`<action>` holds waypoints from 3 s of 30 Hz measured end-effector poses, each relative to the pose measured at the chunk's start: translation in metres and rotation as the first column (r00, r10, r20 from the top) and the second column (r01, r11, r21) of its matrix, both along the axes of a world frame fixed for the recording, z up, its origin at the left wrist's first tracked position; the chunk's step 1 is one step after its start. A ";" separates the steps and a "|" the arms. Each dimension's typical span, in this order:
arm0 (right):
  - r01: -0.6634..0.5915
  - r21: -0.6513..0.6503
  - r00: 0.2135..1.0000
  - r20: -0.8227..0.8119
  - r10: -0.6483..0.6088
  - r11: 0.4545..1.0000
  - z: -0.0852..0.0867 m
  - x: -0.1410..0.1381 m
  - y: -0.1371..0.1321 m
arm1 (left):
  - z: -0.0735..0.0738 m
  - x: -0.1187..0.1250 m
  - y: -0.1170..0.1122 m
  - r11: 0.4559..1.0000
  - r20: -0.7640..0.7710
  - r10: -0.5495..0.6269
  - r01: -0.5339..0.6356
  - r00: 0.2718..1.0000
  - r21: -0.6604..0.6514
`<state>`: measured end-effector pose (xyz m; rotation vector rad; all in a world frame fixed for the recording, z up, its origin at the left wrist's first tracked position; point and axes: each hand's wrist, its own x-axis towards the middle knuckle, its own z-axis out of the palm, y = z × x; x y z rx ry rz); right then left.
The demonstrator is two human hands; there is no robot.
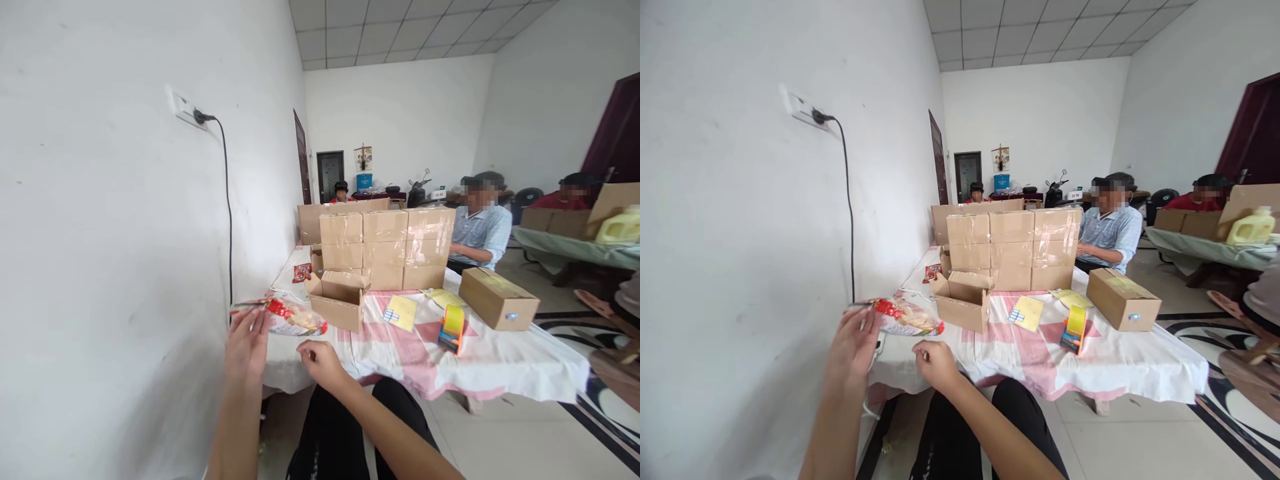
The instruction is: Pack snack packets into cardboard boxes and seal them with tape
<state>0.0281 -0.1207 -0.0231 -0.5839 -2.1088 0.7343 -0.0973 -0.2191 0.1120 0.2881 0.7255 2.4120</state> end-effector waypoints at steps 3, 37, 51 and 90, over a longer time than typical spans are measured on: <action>0.216 0.071 0.931 0.285 -0.227 0.974 -0.034 -0.026 0.042 | -0.027 -0.017 -0.009 0.992 0.004 0.128 -0.128 0.992 0.006; 0.384 -0.060 0.924 0.019 -0.383 0.922 -0.128 0.034 -0.024 | -0.089 0.003 -0.045 0.971 -0.227 0.209 -0.229 0.951 -0.066; 0.091 -0.360 0.897 -0.376 -0.233 0.928 -0.109 0.084 -0.031 | -0.068 0.020 0.004 0.972 -0.214 0.234 -0.230 0.948 0.045; 0.323 0.090 0.942 0.070 -0.329 0.942 0.115 0.097 0.218 | -0.168 -0.043 0.260 0.888 -0.742 -0.249 -0.160 0.623 -0.432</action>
